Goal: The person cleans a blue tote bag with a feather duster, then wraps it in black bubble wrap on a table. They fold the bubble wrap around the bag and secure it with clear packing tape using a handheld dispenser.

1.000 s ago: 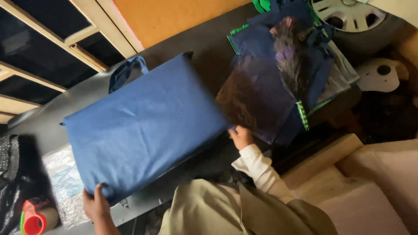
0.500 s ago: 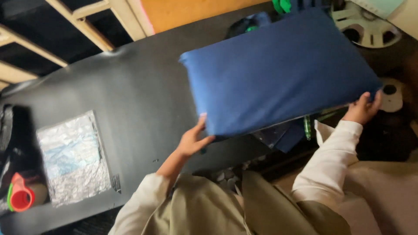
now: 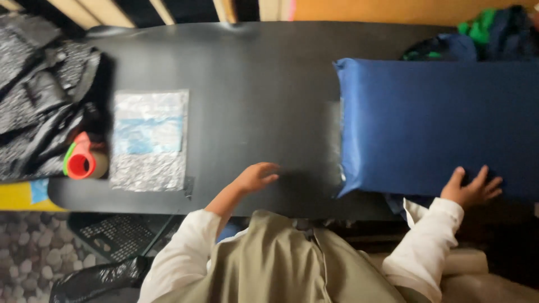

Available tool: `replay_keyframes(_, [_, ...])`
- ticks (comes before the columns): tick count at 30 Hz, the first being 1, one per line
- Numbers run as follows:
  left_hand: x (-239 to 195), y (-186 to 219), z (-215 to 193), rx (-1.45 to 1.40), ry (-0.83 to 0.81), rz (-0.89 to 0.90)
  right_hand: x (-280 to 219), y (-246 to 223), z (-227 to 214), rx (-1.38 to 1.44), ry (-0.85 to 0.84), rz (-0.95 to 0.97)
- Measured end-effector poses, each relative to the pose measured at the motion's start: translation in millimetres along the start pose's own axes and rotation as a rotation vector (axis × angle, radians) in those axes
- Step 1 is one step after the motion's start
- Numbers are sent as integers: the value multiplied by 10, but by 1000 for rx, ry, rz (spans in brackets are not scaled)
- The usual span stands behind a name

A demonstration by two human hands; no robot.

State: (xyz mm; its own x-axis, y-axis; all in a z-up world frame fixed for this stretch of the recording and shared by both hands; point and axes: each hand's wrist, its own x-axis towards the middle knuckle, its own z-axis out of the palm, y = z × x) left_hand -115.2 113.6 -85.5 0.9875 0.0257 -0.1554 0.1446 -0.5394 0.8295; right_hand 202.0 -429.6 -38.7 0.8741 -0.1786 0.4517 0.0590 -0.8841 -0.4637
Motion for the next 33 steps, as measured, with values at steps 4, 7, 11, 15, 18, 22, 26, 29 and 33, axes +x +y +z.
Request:
replay_keyframes(4, [-1101, -186, -801, -212, 197, -350, -541, -301, 176, 30, 68, -51])
replay_keyframes(7, [-1816, -553, -1385, -362, 412, -477, -1115, -1046, 259, 80, 124, -50])
replay_keyframes(11, [-2733, -1139, -2228, -110, 809, -461, -2065, -3134, -40, -24, 99, -385])
replay_keyframes(15, [-3487, -2279, -3041, 209, 1246, -390, -3248, -4069, 694, 28, -363, -571])
replay_keyframes(18, [-3821, -2048, -3876, 225, 1270, -354, -3879, -4472, 1031, 81, -666, -540])
replay_keyframes(22, [-4001, -2617, -4509, 460, 1243, -279, -4199, -4691, 1095, 47, -776, -591])
replay_keyframes(26, [-3827, -2607, -4908, 269, 1098, -780, -4156, -4498, 1102, 14, -767, -663])
replay_keyframes(29, [-3707, -2923, -5109, 209, 966, -1015, -4100, -4113, 1107, -49, -705, -649])
replay_keyframes(33, [-3701, -3935, -5275, 169, 1079, -1098, -4032, -3713, 1038, -141, -731, -553])
